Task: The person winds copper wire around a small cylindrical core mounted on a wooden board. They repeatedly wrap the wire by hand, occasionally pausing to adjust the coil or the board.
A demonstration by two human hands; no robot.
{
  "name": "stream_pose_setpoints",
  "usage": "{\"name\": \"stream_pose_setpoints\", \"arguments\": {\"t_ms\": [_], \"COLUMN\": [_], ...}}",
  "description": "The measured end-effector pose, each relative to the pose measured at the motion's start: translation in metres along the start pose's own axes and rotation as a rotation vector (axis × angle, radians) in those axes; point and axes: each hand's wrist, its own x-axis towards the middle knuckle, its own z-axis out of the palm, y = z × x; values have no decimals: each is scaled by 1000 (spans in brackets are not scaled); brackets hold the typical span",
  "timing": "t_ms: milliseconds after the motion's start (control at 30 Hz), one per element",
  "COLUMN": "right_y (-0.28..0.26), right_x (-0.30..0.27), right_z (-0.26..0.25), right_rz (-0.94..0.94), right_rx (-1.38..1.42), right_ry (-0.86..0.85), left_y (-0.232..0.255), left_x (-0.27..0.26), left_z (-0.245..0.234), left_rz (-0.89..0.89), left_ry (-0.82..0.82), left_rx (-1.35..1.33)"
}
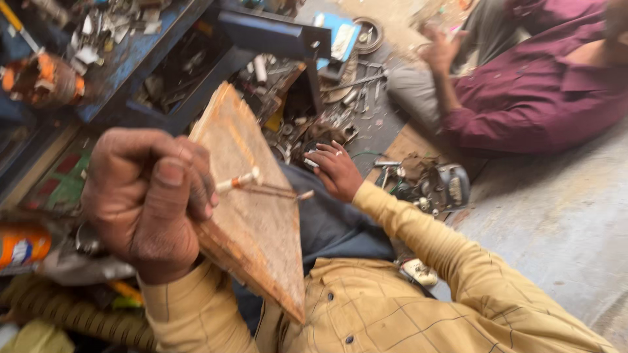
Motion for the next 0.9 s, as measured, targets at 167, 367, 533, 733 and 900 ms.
{"name": "stream_pose_setpoints", "arguments": {"t_ms": [167, 367, 533, 733, 900], "right_y": [34, 50, -4, -86, -125], "right_x": [-43, -55, -37, 22, 102], "right_z": [45, 47, -15, -93, -160], "right_rz": [347, 586, 82, -83, -174], "right_rx": [417, 605, 63, 229, 507], "right_ry": [-187, -357, -578, -809, -894], "left_y": [-9, -18, -21, -19, -11], "left_x": [-1, -7, -8, -3, -1], "left_z": [-11, -36, -44, -28, -10], "left_rz": [3, 48, 60, 48, 44], "left_ry": [41, 30, 20, -42, -94], "left_rx": [1, -36, -75, -54, -10]}}
